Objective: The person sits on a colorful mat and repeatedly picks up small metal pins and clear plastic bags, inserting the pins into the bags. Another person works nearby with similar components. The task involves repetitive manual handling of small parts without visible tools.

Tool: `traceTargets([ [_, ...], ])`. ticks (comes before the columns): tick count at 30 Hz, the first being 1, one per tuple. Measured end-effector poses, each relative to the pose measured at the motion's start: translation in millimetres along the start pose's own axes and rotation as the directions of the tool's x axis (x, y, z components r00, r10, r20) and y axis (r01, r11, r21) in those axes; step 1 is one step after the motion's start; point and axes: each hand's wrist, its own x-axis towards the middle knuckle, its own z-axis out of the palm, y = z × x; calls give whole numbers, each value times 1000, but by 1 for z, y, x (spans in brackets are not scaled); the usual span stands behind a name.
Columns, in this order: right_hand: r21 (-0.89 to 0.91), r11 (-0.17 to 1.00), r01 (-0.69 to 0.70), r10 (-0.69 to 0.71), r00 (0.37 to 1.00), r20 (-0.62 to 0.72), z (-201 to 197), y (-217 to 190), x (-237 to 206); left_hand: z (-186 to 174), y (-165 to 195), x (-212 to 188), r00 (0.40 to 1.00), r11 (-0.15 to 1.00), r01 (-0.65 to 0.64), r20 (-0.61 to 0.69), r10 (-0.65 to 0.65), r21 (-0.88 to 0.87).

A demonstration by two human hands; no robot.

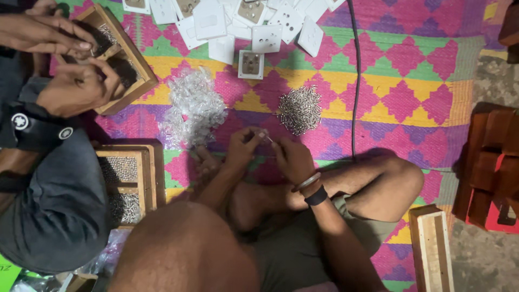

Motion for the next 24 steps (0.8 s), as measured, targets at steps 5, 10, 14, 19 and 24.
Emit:
traceTargets([
  [5,130,985,-113,103,991,83,-3,-1,3,-1,-10,5,1000,1000,26,-15,-26,17],
  [10,-197,976,-95,99,995,10,-4,2,6,-2,-22,2,927,898,-376,97,363,231],
  [14,-421,825,-377,304,924,-233,-23,34,24,4,-21,0,873,859,-475,225,433,191],
  [19,436,867,-241,224,970,91,-16,48,16,15,-5,7,986,989,-146,85,145,9],
  [24,526,807,-268,212,963,166,-2,26,9,17,11,10,993,997,-57,101,52,44],
])
